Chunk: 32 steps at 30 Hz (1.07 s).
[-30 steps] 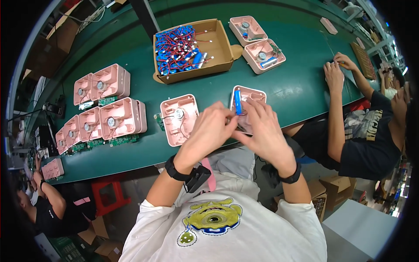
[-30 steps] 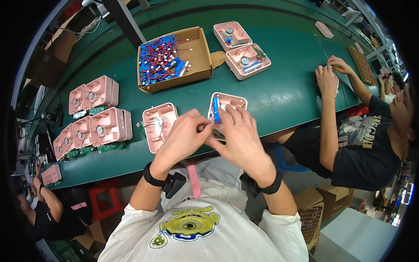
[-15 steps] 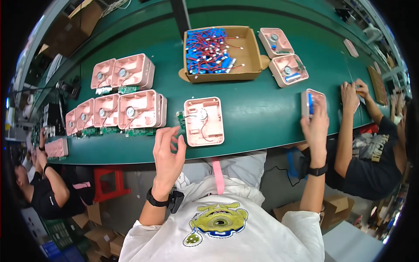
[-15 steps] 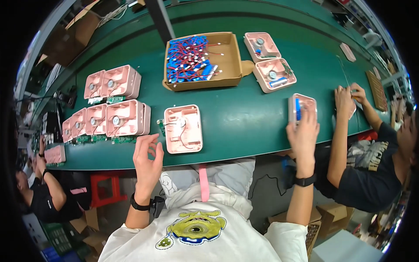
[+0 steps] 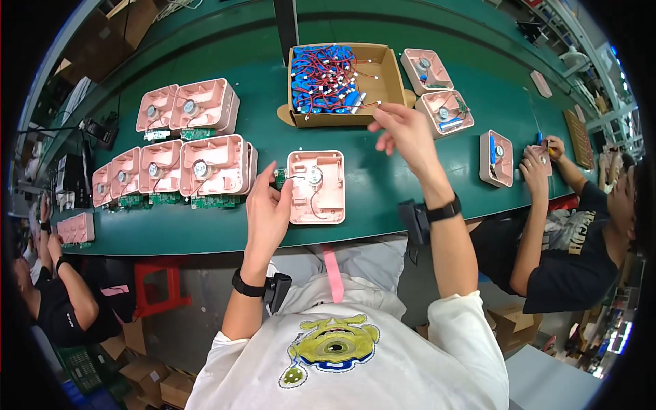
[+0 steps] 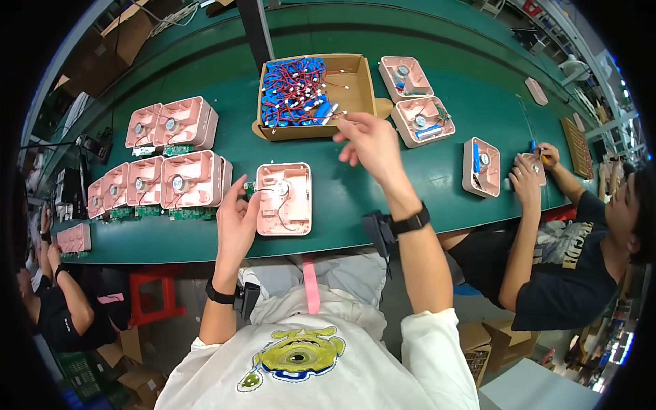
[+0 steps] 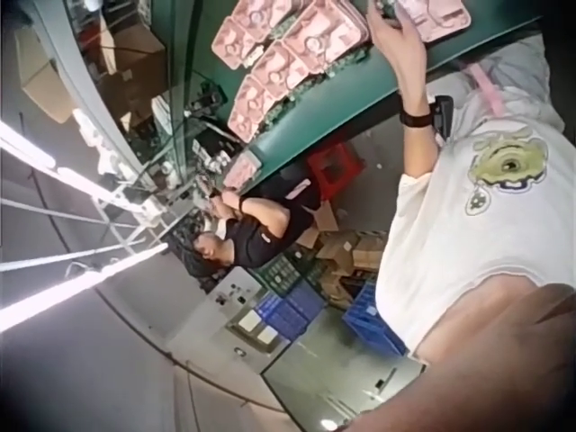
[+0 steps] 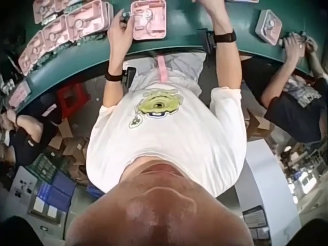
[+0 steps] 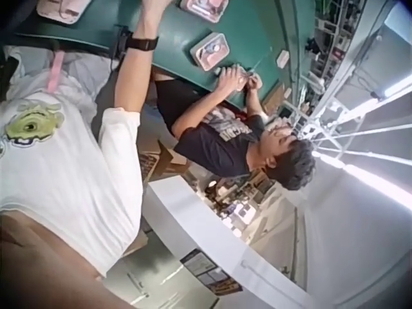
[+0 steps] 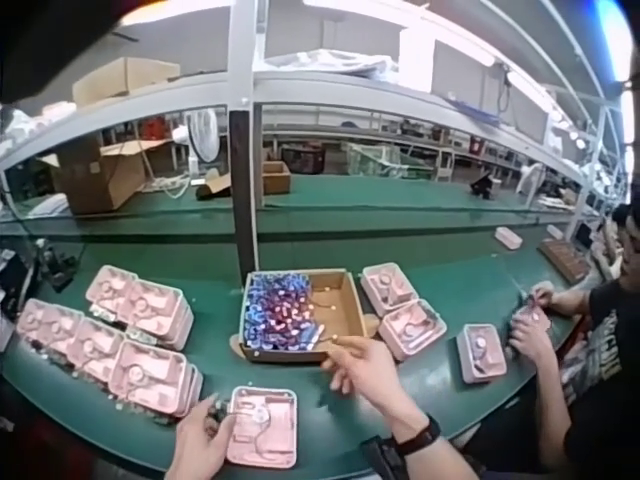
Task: The person is manually assembling small electronic components into pink plastic enclosures on a production line.
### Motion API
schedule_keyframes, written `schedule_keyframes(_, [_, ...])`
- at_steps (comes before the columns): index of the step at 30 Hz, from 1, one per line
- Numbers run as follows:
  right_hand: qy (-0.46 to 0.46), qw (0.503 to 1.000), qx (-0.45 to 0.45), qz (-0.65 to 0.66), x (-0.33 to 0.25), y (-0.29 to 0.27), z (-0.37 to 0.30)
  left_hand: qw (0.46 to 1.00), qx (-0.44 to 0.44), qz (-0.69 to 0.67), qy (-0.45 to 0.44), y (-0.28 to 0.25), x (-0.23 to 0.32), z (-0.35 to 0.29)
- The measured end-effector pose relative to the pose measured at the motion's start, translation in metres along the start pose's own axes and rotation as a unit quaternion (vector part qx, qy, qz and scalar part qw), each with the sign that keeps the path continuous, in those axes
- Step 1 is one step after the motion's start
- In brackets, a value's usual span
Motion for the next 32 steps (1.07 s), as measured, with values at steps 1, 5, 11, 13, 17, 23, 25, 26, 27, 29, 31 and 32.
schedule_keyframes(1, [0.016, 0.997, -0.015, 0.076, 0.002, 0.005, 0.008, 1.0, 0.0, -0.001, 0.002, 0.001, 0.002, 0.002])
schedule_keyframes(5, [-0.046, 0.989, 0.014, 0.14, -0.005, 0.009, 0.023, 0.977, -0.029, -0.195, -0.082, 0.002, 0.003, 0.002])
schedule_keyframes(11, [-0.183, 0.974, 0.002, 0.13, -0.061, 0.031, 0.024, 0.999, -0.027, -0.022, -0.014, -0.009, 0.017, 0.007])
schedule_keyframes(13, [-0.278, 0.943, -0.026, 0.182, -0.079, 0.034, 0.03, 0.999, 0.008, 0.025, 0.048, -0.009, 0.022, 0.01])
schedule_keyframes(17, [-0.349, 0.929, -0.03, 0.12, -0.095, 0.02, 0.025, 0.999, -0.013, 0.024, 0.025, -0.003, 0.021, 0.013])
schedule_keyframes(23, [-0.278, 0.923, -0.059, 0.259, -0.109, 0.017, 0.033, 0.995, 0.004, -0.062, 0.084, 0.007, 0.014, 0.013])
schedule_keyframes(25, [-0.323, 0.901, -0.069, 0.28, -0.121, 0.014, 0.023, 0.995, -0.002, -0.073, 0.074, 0.008, 0.015, 0.013])
schedule_keyframes(26, [-0.324, 0.901, -0.07, 0.28, -0.124, 0.012, 0.018, 0.995, -0.011, -0.073, 0.061, 0.009, 0.016, 0.014])
schedule_keyframes(27, [-0.312, 0.903, -0.076, 0.284, -0.125, 0.01, 0.012, 0.996, -0.019, -0.073, 0.045, 0.009, 0.015, 0.013])
schedule_keyframes(29, [-0.287, 0.908, -0.088, 0.292, -0.123, 0.011, 0.006, 0.997, -0.024, -0.072, 0.025, 0.007, 0.013, 0.011])
schedule_keyframes(31, [-0.434, 0.811, -0.211, 0.332, -0.12, 0.017, 0.016, 0.998, -0.036, -0.052, 0.019, 0.008, 0.016, 0.014])
schedule_keyframes(32, [-0.562, 0.674, -0.322, 0.355, -0.114, 0.019, 0.022, 0.998, -0.044, -0.042, 0.017, 0.009, 0.019, 0.017])
Point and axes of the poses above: each hand's wrist, its own z-axis towards the middle knuckle, its own y-axis out of the palm, x = y × z, the point moved 4 cm from there along z, towards the middle knuckle, and after that the axes turned 1 degree about -y, right-handed, at the moved point
